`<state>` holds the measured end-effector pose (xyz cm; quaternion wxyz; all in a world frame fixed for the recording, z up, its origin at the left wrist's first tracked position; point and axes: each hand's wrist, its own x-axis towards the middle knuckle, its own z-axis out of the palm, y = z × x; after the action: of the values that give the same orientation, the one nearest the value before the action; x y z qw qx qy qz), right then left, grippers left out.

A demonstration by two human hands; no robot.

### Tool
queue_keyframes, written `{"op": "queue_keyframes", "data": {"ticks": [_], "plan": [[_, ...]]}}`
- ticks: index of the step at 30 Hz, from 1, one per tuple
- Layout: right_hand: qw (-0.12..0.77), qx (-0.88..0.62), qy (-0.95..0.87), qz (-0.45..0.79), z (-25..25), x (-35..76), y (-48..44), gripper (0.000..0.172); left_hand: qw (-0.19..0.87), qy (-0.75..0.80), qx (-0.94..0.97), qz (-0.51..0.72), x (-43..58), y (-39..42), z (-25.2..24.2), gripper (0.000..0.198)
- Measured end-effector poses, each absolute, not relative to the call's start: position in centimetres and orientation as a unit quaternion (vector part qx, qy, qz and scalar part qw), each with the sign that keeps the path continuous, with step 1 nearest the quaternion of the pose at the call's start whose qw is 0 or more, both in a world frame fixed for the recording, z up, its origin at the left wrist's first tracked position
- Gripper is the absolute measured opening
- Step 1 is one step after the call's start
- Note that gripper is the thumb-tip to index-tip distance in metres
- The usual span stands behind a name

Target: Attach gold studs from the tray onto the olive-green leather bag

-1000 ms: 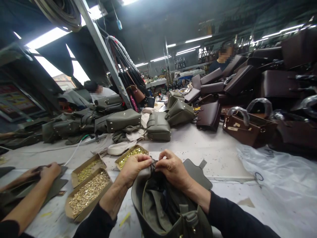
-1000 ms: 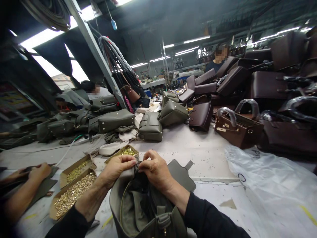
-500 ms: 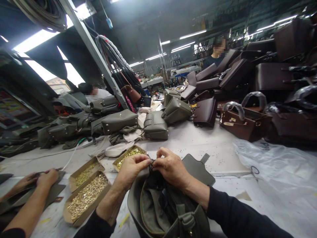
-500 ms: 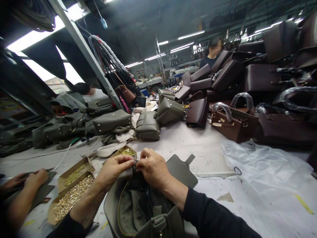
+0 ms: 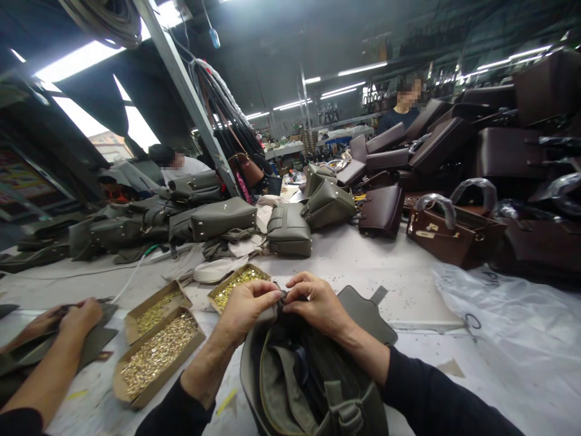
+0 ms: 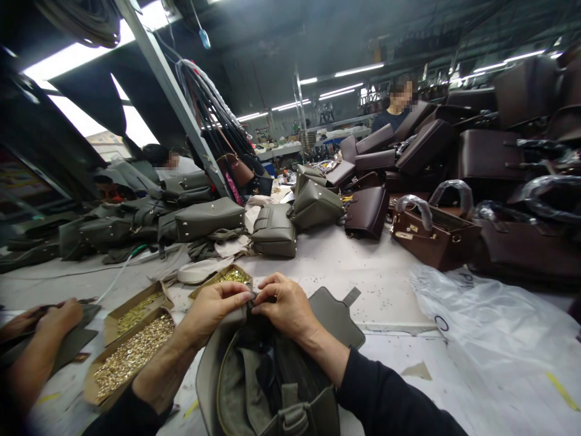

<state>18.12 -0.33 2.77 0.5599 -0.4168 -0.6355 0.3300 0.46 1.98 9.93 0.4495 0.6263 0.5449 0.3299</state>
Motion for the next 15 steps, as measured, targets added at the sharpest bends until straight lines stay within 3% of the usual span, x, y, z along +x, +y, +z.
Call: {"op": "queue_keyframes", "data": {"ticks": [15], "plan": [[0.581, -0.355, -0.610, 0.405, 2.29, 18.24, -0.28, 0.012, 0.481, 0.530, 0.620, 0.321, 0.64, 2.19, 9.77, 0.027]]}}
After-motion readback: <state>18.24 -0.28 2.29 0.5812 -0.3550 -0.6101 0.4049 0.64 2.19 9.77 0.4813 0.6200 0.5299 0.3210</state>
